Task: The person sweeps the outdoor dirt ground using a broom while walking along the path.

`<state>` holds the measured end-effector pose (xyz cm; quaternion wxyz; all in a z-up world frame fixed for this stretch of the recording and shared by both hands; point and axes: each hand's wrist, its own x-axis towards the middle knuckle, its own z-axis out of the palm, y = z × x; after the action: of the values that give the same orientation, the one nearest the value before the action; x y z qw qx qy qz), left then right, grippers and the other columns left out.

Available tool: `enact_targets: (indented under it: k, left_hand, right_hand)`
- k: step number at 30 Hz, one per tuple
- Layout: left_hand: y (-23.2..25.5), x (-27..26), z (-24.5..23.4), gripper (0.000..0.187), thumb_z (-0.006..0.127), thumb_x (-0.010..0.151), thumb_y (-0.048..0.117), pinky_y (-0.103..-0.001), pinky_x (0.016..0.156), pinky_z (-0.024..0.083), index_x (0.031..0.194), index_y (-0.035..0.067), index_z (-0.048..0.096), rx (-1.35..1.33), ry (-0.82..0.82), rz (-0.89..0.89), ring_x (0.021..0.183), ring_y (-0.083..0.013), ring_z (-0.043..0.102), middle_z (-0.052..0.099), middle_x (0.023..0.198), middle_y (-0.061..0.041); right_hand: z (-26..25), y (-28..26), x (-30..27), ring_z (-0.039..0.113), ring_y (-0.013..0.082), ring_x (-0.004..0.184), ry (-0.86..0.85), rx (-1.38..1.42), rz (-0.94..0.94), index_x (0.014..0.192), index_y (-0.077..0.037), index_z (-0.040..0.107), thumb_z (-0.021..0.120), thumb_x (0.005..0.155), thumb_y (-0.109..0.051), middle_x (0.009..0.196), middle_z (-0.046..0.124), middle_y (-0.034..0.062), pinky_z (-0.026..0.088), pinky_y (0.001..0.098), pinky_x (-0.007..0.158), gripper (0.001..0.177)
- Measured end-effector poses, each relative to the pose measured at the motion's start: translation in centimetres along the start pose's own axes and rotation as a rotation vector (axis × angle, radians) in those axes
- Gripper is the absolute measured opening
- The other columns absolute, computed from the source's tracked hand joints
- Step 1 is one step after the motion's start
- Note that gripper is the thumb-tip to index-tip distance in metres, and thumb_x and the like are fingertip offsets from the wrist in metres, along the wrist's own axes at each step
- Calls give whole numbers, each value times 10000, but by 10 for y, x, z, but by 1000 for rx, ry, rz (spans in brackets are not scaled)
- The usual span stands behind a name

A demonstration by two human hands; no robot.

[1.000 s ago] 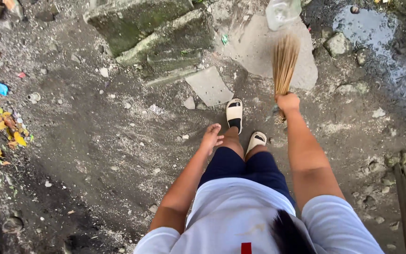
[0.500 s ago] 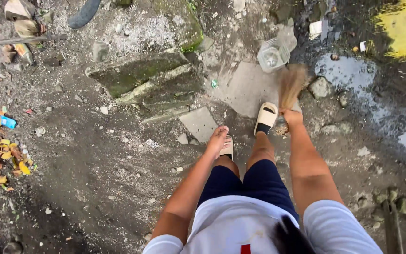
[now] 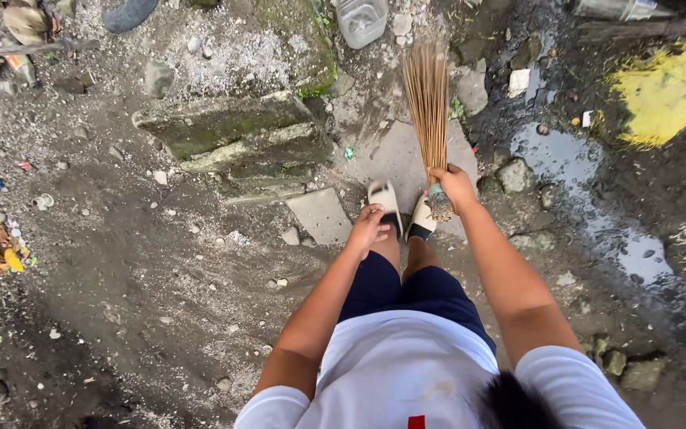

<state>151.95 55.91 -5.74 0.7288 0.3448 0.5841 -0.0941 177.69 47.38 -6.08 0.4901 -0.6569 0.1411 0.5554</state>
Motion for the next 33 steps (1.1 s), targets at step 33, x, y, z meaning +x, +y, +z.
enact_targets:
  k: [33]
  left_hand:
    - [450,301,16,479,617,950,359,-439,900,572,1382,167,540,-186,74,82,1082,-297,684,592,1362,-88]
  right_hand:
    - [50,-330,413,712,407,1081,106,-984,33,1239,-33,715,776,696,-457,1193,713,261,566,461,963,692]
